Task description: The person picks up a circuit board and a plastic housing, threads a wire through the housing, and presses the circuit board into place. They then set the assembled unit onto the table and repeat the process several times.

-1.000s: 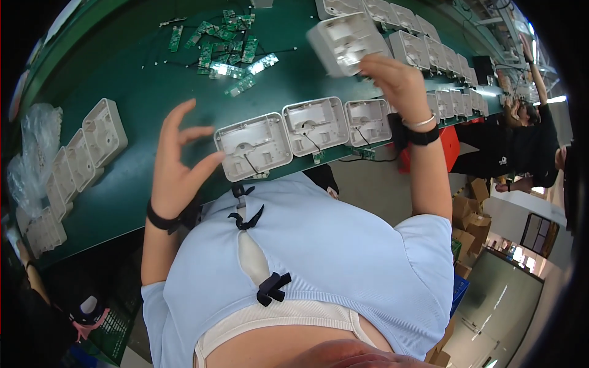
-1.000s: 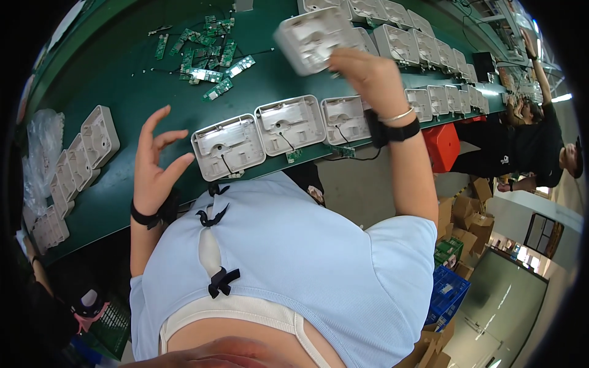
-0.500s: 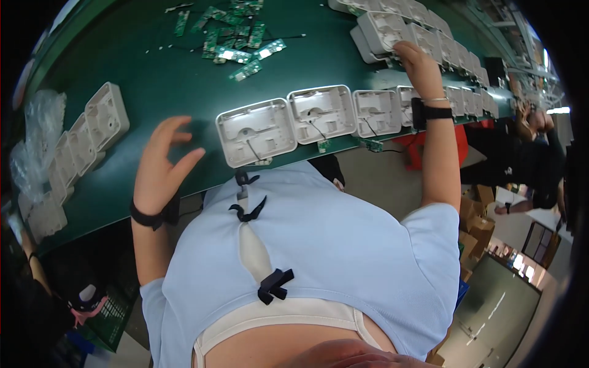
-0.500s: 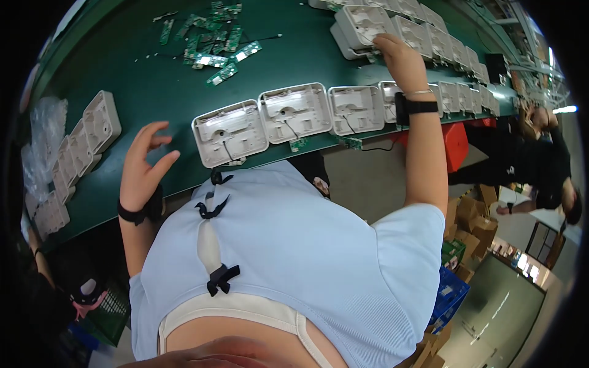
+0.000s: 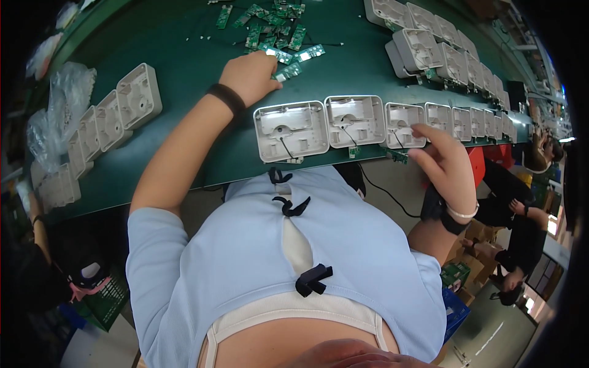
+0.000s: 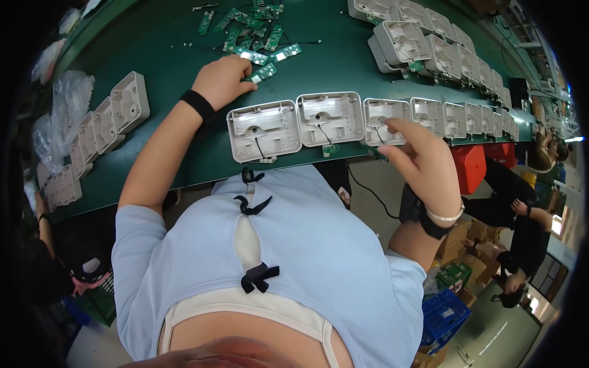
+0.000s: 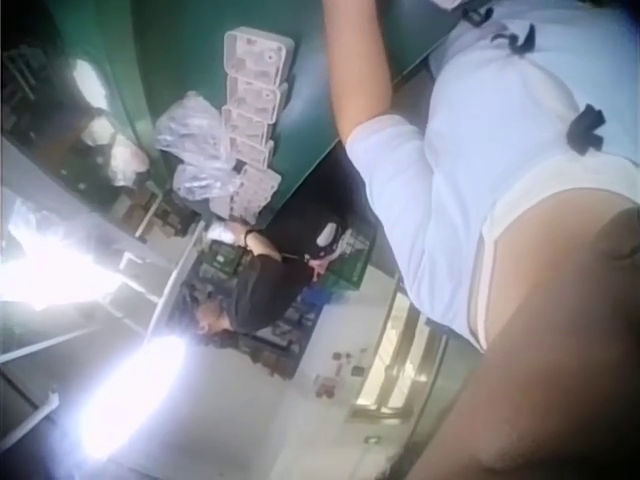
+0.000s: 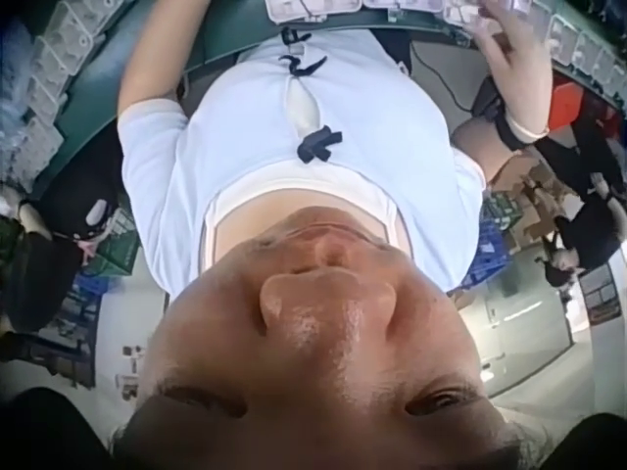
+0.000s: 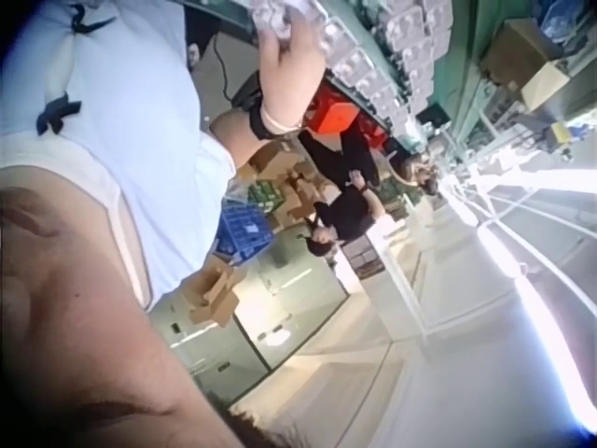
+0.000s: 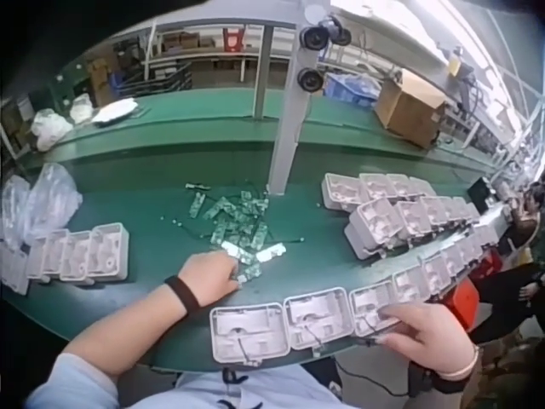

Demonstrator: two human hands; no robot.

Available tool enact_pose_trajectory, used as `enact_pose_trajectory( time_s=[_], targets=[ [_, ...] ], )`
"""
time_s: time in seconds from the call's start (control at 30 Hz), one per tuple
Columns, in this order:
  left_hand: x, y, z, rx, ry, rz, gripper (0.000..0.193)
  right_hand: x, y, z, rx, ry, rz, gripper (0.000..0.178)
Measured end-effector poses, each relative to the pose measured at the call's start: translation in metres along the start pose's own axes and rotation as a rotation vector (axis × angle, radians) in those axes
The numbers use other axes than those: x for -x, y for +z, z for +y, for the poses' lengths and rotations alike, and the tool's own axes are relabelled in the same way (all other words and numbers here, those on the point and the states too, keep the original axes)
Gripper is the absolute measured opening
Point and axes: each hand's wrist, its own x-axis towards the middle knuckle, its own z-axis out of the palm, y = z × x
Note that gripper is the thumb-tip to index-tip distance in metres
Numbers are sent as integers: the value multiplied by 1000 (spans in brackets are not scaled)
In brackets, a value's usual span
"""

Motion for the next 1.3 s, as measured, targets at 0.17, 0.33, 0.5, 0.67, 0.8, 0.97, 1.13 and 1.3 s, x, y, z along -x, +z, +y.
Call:
enact_pose_trajectory(
  time_s=[0.17,0.33,0.5,0.67,0.8,0.97,1.13,1.3],
  targets=[
    [5,-14,-8,204,-63,-103,32,3,3,-23,-62,-8,-24,38],
    [24,-41,-40,1137,-274,-193,28,-30,36,-50,-199,-217,7,40],
    [46,-49,-66,1857,-241,-167,27,-85,85,-84,-348,-312,113,47],
    [61,-75,-71,1856,-109,185,26,-110,106,-107,-332,-383,110,55],
    [86,-82,-59,1528,-176,179,22,-116,112,-118,-362,-391,97,57],
    [114,-82,-31,1455,-163,-185,24,-120,129,-133,-427,-518,81,53],
    [148,-78,-16,1375,-93,-267,27,-130,145,-116,-280,-779,99,47],
    [171,-66,-40,870,-141,309,33,-120,139,-109,-515,-437,10,29]
  ],
)
